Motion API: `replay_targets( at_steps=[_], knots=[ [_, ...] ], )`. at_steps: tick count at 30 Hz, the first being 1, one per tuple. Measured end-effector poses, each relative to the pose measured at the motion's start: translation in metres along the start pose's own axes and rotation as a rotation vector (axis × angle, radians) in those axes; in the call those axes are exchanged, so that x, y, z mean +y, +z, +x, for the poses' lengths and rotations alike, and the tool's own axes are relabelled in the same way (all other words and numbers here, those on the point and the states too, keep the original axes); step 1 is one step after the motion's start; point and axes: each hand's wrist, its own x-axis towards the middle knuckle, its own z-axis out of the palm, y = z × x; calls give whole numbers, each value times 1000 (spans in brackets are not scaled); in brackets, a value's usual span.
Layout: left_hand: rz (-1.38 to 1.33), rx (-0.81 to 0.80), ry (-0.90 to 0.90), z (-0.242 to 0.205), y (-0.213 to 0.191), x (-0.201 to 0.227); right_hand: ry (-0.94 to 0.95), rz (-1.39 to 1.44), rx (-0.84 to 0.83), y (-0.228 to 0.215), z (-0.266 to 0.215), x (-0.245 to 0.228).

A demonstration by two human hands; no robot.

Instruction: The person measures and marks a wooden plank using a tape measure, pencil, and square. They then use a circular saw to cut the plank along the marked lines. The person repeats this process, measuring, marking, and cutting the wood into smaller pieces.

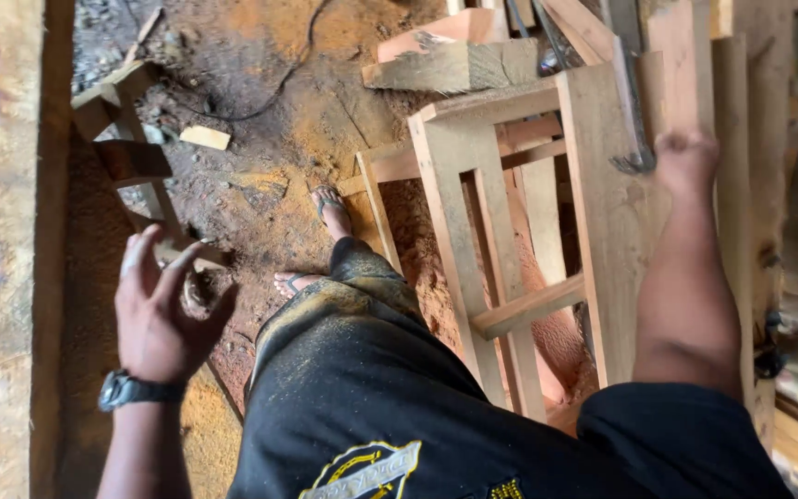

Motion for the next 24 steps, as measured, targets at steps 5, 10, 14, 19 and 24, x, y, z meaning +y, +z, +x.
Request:
replay_targets(
  at_steps=[5,10,14,19,24],
  knots=[
    [230,167,-207,-70,-42,-62,195,-150,-324,36,-4,-4],
    [440,218,-567,-130,-113,-95,206,-162,-509,53,11,-18],
    [407,-153,-994,-151,-117,-130,-239,94,-555,25,-37,-268],
    [328,-241,-1030,-134,-121,-139,-885,317,-871,-11,-141,-563],
    [490,-62,-679,-153,-99,-178,-1287,14,-844,27,-208,-671]
  ],
)
